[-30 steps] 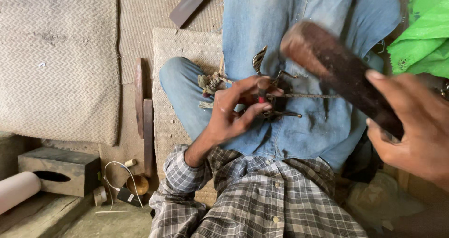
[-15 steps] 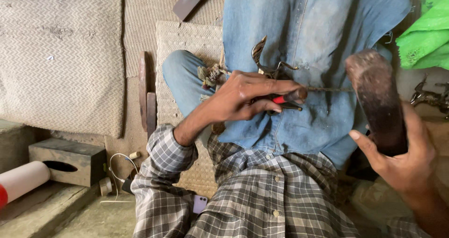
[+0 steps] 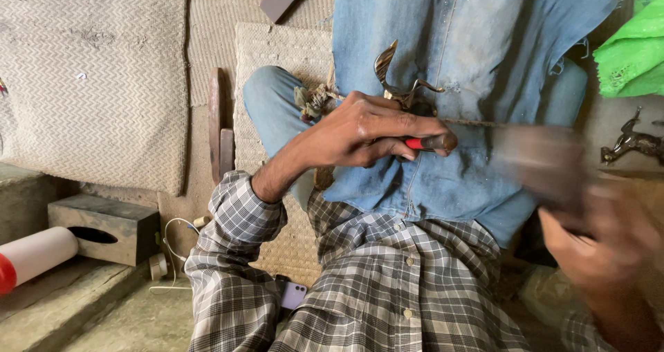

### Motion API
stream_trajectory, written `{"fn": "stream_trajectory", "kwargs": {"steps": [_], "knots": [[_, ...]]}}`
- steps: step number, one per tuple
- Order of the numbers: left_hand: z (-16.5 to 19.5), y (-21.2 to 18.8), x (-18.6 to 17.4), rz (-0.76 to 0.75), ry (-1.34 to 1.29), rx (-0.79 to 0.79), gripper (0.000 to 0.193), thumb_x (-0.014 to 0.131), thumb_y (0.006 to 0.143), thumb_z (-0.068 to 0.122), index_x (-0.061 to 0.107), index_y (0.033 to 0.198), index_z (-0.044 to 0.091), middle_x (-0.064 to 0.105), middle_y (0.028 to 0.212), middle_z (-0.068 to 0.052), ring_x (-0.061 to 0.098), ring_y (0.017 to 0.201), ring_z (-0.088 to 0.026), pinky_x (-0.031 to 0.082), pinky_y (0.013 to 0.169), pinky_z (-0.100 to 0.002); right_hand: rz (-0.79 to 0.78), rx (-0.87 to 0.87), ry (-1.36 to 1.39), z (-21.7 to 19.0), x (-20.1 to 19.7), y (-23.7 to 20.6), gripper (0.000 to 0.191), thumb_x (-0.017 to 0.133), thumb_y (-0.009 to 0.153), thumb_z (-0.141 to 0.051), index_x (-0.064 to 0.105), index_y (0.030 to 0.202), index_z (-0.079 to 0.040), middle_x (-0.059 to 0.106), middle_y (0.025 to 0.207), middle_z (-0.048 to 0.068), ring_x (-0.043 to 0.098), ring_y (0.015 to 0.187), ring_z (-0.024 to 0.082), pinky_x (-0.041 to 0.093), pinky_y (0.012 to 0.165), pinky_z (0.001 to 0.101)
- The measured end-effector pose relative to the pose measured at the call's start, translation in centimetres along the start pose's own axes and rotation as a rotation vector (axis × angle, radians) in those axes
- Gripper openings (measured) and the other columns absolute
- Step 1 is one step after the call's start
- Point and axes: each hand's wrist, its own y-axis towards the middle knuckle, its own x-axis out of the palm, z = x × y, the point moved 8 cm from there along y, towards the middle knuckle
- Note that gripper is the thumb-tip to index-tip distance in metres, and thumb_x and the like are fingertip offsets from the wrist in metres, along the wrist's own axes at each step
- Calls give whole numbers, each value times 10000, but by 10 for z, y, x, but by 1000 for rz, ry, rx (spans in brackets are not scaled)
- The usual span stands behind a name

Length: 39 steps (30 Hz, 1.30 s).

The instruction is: The person sits on the floor holding a small brass horse figurine on their lap and files its surface with a red-handled file, then rubs and buffs the figurine using a wooden block. They reposition the figurine repeatedly to work different areas and other finished figurines sit nearby.

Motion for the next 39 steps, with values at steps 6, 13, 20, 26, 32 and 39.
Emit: {"fn": "stream_trajectory", "kwargs": {"steps": [6, 13, 20, 26, 32, 39], "knots": [[1, -2, 0, 24, -13, 15, 491, 764, 990, 171, 590, 1449, 198, 778, 1179, -31, 780, 1013, -216, 648, 832, -376, -6, -103, -104, -19, 1, 35, 813, 820, 966, -35, 372, 1631, -171, 626, 1079, 174, 647, 872, 309, 521, 733, 401], [-6, -5, 4, 31, 18, -1, 534, 762, 982, 147, 567, 1472, 231, 786, 1158, -16, 771, 956, -185, 642, 811, -368, -147, -51, -178, -21, 8, 48, 805, 815, 871, -39, 447, 1579, -143, 647, 1087, 209, 667, 878, 369, 557, 776, 450], [-16, -6, 8, 5, 3, -28, 535, 757, 989, 124, 565, 1475, 238, 793, 1173, -9, 771, 865, -150, 645, 731, -337, -103, -45, -58, -7, 4, 54, 792, 834, 898, -52, 446, 1589, -68, 642, 1173, 273, 692, 968, 424, 568, 812, 462], [-10, -7, 5, 35, 22, -8, 562, 753, 957, 115, 572, 1476, 232, 785, 1179, -5, 769, 921, -168, 655, 793, -347, -124, -53, -102, -6, 3, 56, 776, 812, 856, -45, 452, 1543, -34, 631, 1069, 238, 663, 850, 388, 534, 727, 462], [-9, -6, 4, 30, -5, -26, 528, 768, 979, 140, 582, 1465, 228, 791, 1144, 1, 778, 920, -172, 657, 807, -347, -116, -61, -102, -12, 3, 59, 793, 798, 891, -58, 423, 1589, -103, 638, 1135, 217, 672, 915, 385, 547, 785, 442], [-6, -7, 3, 39, 28, 0, 541, 770, 986, 146, 566, 1483, 214, 778, 1191, -5, 773, 972, -195, 649, 843, -372, -215, -34, -101, -23, -2, 80, 865, 783, 863, -14, 389, 1631, -69, 620, 1011, 210, 650, 777, 355, 531, 684, 429]]}}
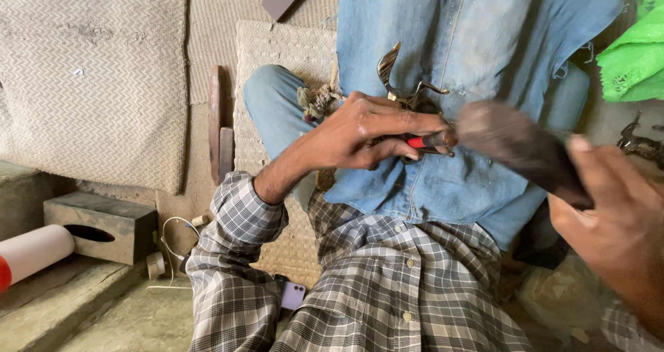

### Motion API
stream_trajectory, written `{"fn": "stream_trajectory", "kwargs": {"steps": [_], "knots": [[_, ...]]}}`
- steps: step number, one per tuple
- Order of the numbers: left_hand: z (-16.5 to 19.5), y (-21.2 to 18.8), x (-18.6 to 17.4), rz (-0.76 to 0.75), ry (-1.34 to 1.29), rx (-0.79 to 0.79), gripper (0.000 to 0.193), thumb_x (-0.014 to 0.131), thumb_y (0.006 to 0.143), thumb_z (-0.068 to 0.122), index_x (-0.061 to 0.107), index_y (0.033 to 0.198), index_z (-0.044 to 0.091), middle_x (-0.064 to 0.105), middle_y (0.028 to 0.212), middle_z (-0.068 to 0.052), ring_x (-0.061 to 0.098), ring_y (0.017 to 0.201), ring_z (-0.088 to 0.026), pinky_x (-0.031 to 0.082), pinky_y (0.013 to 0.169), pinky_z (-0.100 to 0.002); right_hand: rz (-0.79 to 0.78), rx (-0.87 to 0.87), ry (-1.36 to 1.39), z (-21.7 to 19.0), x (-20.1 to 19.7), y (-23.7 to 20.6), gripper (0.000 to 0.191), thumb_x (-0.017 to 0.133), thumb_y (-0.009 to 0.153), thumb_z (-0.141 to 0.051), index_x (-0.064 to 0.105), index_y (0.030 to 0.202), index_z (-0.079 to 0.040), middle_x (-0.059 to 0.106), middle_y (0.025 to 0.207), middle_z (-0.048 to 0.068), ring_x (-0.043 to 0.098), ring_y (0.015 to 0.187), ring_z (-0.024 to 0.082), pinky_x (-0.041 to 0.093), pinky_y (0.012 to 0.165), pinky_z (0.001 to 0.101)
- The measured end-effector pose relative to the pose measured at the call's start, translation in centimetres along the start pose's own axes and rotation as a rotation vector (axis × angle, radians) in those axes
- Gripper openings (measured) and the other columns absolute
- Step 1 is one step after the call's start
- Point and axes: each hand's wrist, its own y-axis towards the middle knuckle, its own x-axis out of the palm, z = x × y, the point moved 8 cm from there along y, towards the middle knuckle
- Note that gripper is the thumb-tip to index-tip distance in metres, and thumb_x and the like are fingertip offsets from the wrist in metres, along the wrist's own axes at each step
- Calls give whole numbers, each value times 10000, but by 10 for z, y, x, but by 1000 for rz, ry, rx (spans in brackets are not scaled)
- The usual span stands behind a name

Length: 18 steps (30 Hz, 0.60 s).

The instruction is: The person sits on the floor holding a small brass horse figurine on their lap and files its surface with a red-handled file, then rubs and buffs the figurine using a wooden block. They reposition the figurine repeatedly to work different areas and other finished figurines sit nearby.

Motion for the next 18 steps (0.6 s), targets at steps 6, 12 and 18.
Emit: {"fn": "stream_trajectory", "kwargs": {"steps": [6, 12, 18], "knots": [[-1, 0, 1, 0, -27, -3, 550, 777, 965, 134, 571, 1469, 209, 777, 1195, -24, 774, 945, -191, 634, 798, -362, -12, -26, -62, -14, -5, 9, 839, 809, 858, -5, 393, 1586, -34, 596, 985, 196, 637, 780, 367, 526, 692, 436], [1, 1, 2, 17, -56, 13, 524, 791, 973, 163, 584, 1452, 205, 785, 1147, -25, 777, 915, -166, 644, 803, -349, -76, -39, -50, -11, -4, 9, 773, 817, 820, -3, 454, 1502, -24, 599, 988, 187, 645, 772, 376, 540, 713, 449], [4, -1, -3, 54, -27, 56, 508, 775, 997, 208, 569, 1461, 222, 770, 1201, -35, 774, 930, -176, 647, 813, -336, -58, 40, -64, -11, -5, 12, 738, 806, 818, -60, 496, 1482, 22, 630, 1025, 207, 647, 740, 363, 527, 670, 427]]}}
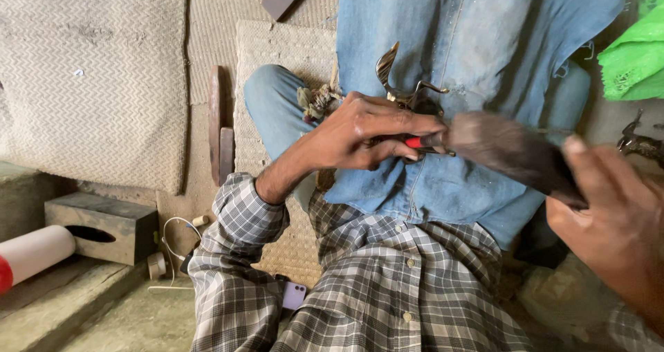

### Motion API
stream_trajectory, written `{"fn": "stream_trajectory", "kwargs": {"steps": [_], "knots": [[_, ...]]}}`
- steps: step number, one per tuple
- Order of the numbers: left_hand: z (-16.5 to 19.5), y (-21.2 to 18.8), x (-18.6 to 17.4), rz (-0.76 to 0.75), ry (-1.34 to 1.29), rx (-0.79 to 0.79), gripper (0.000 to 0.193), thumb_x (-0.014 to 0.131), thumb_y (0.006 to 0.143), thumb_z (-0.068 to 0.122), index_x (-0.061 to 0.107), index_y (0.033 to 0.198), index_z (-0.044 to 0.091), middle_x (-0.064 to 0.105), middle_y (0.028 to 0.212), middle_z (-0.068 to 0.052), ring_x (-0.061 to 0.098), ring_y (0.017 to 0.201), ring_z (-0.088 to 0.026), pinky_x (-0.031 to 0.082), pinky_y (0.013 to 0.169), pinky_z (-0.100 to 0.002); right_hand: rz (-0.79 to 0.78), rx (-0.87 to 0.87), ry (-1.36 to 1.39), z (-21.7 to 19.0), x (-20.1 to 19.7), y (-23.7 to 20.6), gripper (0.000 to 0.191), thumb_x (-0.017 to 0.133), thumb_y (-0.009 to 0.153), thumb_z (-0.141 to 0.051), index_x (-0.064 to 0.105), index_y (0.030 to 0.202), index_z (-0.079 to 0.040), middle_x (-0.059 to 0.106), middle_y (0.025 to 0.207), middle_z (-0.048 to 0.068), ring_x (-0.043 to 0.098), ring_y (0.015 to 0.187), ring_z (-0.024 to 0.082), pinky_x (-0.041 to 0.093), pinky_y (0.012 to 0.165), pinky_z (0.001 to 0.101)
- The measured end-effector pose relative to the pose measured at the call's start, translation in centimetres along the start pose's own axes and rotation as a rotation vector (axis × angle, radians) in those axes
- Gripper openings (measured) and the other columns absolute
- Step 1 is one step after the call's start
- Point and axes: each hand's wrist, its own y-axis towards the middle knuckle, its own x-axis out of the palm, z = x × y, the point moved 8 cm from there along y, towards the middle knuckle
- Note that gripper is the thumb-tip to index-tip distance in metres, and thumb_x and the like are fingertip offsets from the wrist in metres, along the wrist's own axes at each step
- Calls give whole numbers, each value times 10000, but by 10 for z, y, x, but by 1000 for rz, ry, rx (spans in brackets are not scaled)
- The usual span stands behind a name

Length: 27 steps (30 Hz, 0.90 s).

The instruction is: The person sits on the floor holding a small brass horse figurine on their lap and files its surface with a red-handled file, then rubs and buffs the figurine using a wooden block. They reposition the figurine repeatedly to work different areas and other finished figurines sit nearby.

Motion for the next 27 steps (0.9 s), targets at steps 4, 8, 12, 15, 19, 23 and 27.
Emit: {"fn": "stream_trajectory", "kwargs": {"steps": [4, 8, 12, 15, 19, 23, 27], "knots": [[-9, 0, 5, -54, 30, -103, 501, 769, 973, 204, 596, 1443, 196, 791, 1120, -33, 766, 815, -169, 645, 764, -364, 66, 29, 22, -1, -10, 6, 737, 794, 835, -52, 477, 1497, 19, 600, 1025, 196, 644, 808, 365, 533, 739, 447], [-4, -1, 2, -29, -26, -68, 495, 757, 995, 213, 585, 1459, 219, 781, 1174, -34, 797, 953, -203, 662, 836, -365, -7, 142, 376, 8, -3, 8, 770, 744, 861, -74, 414, 1555, -21, 620, 1045, 146, 649, 820, 276, 544, 757, 361], [0, -1, 0, -8, -19, -44, 509, 770, 997, 195, 581, 1469, 188, 771, 1200, -44, 788, 1010, -227, 660, 865, -364, 109, 120, 444, 8, -3, 3, 761, 739, 858, -51, 387, 1525, 52, 620, 1078, 199, 647, 870, 309, 536, 773, 386], [1, -1, 0, 5, -46, -49, 499, 795, 970, 188, 606, 1432, 184, 775, 1200, -49, 790, 1022, -227, 664, 887, -379, 151, 26, 241, 9, -6, -2, 747, 765, 818, -19, 427, 1476, 89, 616, 1092, 266, 657, 921, 366, 536, 790, 433], [1, -2, -1, 14, -17, -27, 483, 788, 993, 159, 609, 1442, 178, 776, 1214, -45, 787, 1021, -208, 663, 911, -360, -68, -7, -94, 24, 14, -11, 716, 778, 781, -21, 499, 1434, 70, 662, 1011, 230, 660, 822, 308, 549, 728, 408], [-2, -3, 0, 15, -35, -89, 484, 827, 938, 167, 642, 1385, 141, 793, 1136, -54, 784, 926, -193, 629, 797, -356, 94, 218, 358, 47, 25, -34, 598, 774, 850, -48, 481, 1352, 93, 650, 1079, 211, 663, 901, 295, 554, 784, 386], [7, -2, -4, 47, -7, -19, 457, 833, 959, 165, 649, 1376, 134, 776, 1113, -45, 780, 984, -208, 646, 824, -344, -44, 6, 187, 40, 32, -34, 395, 783, 893, -40, 562, 1214, 23, 676, 1081, 212, 688, 922, 305, 575, 815, 380]]}}
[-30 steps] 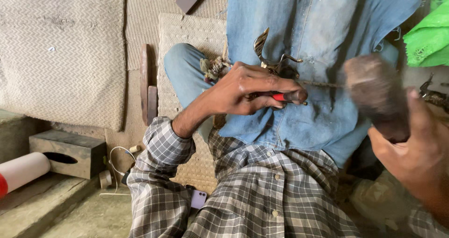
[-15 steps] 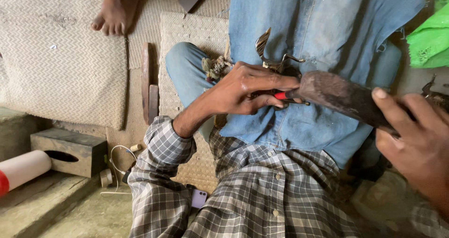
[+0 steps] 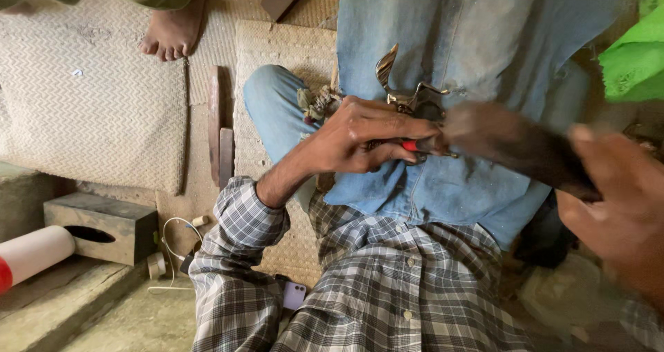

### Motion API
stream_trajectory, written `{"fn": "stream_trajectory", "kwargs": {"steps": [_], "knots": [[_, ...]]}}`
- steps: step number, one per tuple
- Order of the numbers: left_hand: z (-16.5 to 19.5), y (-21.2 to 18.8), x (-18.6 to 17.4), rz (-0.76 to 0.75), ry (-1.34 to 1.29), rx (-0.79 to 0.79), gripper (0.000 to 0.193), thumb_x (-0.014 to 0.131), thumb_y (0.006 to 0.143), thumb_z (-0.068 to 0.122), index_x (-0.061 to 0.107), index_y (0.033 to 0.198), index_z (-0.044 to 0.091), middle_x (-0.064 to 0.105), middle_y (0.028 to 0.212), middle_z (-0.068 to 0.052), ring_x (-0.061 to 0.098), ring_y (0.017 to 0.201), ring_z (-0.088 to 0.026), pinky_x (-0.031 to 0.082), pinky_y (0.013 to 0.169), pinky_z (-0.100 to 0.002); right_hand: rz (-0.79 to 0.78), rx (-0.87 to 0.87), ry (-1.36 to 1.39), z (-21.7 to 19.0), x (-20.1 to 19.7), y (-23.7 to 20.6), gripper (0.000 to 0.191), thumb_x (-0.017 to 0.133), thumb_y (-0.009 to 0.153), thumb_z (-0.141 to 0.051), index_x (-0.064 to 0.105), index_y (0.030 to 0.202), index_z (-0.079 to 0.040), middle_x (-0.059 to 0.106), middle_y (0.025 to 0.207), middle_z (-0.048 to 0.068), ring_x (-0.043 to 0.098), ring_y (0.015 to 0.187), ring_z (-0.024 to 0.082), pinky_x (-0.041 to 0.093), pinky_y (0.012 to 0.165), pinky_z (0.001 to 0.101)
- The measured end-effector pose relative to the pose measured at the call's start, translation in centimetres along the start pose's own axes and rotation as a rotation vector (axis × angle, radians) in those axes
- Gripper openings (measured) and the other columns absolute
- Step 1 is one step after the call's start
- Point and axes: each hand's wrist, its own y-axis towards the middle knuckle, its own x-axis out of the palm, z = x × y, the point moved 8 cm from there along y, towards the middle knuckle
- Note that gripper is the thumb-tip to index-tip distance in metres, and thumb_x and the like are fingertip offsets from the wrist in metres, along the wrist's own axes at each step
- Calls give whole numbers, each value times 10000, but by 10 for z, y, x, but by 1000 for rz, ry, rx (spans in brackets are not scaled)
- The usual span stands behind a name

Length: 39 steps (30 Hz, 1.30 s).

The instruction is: The person sits on the floor holding a small brass horse figurine on their lap and files its surface with a red-handled file, then rubs and buffs the figurine using a wooden block. They reposition the figurine repeatedly to work different areas and other finished figurines sit nearby.

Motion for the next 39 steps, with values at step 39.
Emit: {"fn": "stream_trajectory", "kwargs": {"steps": [39], "knots": [[-6, -6, 6, -27, -40, -96, 504, 818, 952, 173, 627, 1419, 180, 788, 1051, -38, 738, 883, -192, 603, 777, -347, -170, -108, -264, -20, -13, 31, 689, 748, 791, 11, 583, 1459, -15, 613, 1086, 172, 636, 850, 293, 564, 780, 433]]}}
